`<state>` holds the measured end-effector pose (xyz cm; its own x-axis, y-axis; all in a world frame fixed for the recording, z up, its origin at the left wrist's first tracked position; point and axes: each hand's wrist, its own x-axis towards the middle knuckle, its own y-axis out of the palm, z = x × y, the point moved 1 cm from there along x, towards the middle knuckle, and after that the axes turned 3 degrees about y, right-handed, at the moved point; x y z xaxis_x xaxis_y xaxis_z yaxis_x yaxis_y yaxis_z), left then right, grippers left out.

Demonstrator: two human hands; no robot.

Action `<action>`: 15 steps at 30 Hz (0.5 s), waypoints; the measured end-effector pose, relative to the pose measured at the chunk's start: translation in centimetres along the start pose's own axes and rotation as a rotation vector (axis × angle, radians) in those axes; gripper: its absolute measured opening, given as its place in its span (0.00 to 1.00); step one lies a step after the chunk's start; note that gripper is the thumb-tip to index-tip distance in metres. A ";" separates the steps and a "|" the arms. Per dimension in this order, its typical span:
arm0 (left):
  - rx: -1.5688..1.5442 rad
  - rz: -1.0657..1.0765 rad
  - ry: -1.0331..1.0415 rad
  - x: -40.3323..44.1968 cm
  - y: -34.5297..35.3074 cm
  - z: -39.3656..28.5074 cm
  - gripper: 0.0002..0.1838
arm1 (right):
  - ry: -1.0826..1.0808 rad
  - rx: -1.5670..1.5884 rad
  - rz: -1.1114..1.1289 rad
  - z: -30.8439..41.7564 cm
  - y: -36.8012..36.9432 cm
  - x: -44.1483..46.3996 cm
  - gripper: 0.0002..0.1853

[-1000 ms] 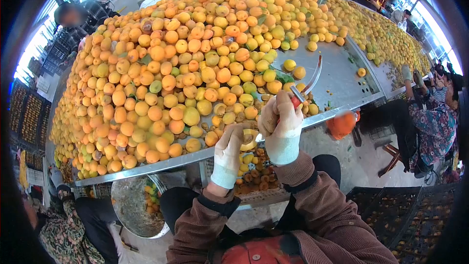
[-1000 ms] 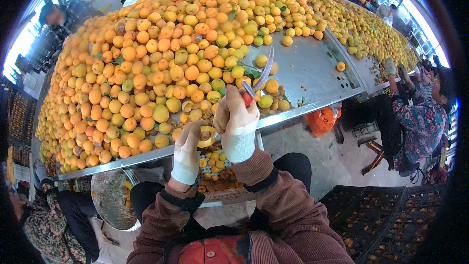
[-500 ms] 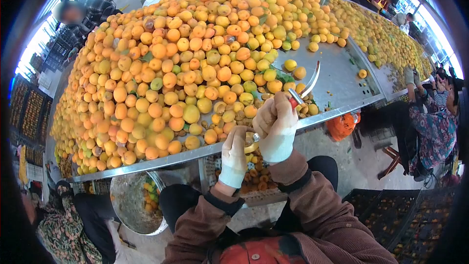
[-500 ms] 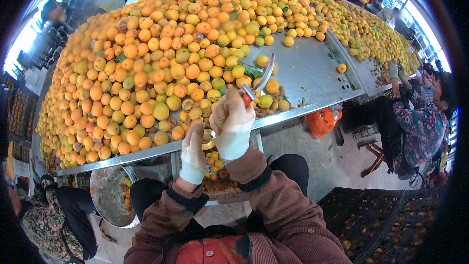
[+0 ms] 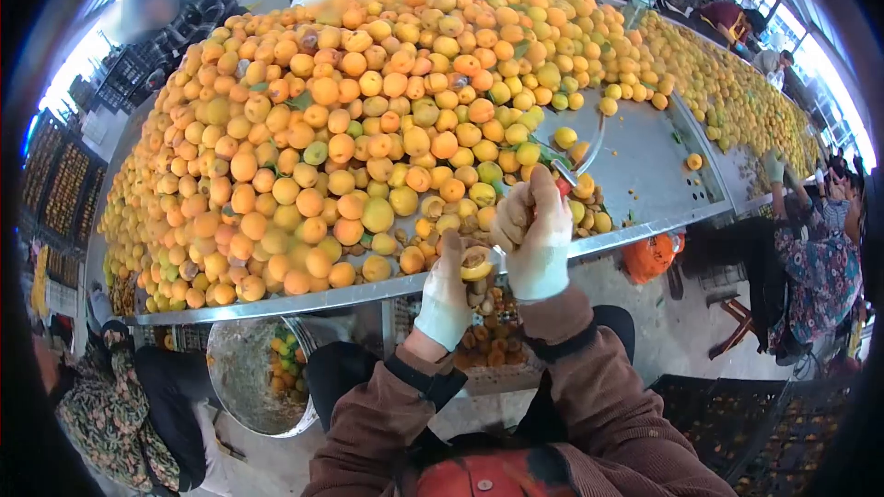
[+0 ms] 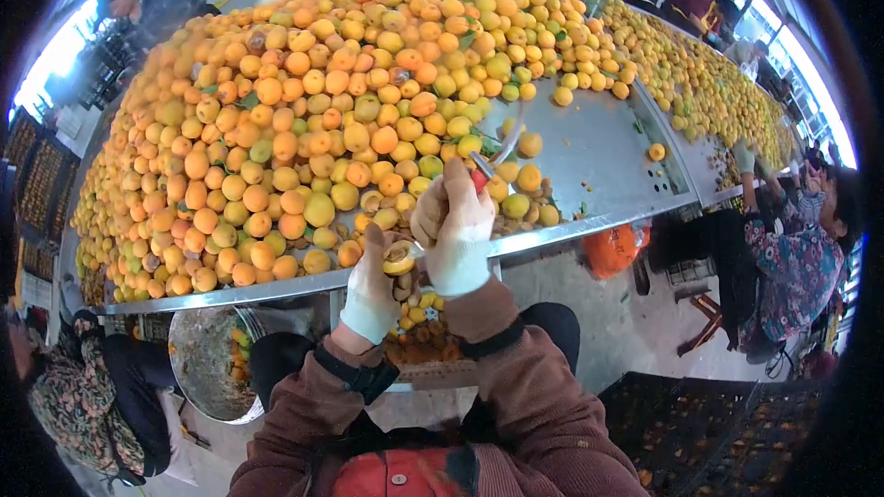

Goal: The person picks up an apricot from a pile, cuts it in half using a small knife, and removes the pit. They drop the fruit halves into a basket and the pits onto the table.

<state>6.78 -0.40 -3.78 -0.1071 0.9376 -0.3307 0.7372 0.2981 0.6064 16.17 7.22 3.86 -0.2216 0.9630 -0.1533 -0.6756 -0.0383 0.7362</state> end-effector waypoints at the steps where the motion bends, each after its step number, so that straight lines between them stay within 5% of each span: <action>1: 0.006 -0.060 0.003 0.0 0.3 -0.3 0.26 | 0.063 -0.218 -0.039 0.2 -0.1 0.0 0.16; 2: 0.012 -0.121 0.010 0.0 0.4 -0.7 0.32 | 0.121 -0.436 -0.073 0.5 -0.5 0.2 0.13; 3: 0.071 -0.145 0.036 0.2 -0.2 -0.8 0.32 | -0.127 -0.975 0.042 -0.1 -2.0 0.8 0.12; 4: 0.250 -0.107 0.308 0.0 -0.4 -0.4 0.31 | -0.175 -1.079 0.143 -0.5 -1.9 0.1 0.14; 6: 0.166 -0.193 0.384 1.6 -1.1 0.7 0.28 | -0.150 -1.322 0.407 -0.5 -1.6 -1.6 0.15; 7: 0.388 -0.162 0.526 1.0 -2.0 0.8 0.25 | -0.217 -1.413 0.425 -0.4 -1.4 -2.2 0.14; 10: 0.679 -0.163 0.708 1.8 -2.7 2.0 0.20 | -0.287 -1.531 0.394 -0.6 -1.3 -2.5 0.14; 12: 0.645 -0.101 0.575 0.9 -1.8 1.9 0.18 | -0.339 -1.588 0.235 -1.7 -3.1 -1.4 0.13; 14: 1.181 -0.019 0.916 1.6 -2.2 2.7 0.16 | -0.480 -1.559 0.146 -2.2 -4.3 -0.2 0.12; 15: 1.188 0.067 0.782 2.0 -2.4 3.2 0.17 | -0.488 -1.426 0.098 -2.1 -4.0 0.5 0.11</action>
<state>6.93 0.15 -8.18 -0.0967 0.9160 0.3893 0.8261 0.2920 -0.4819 17.28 7.28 -0.58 -0.2502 0.9218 0.2961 -0.8327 -0.0489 -0.5515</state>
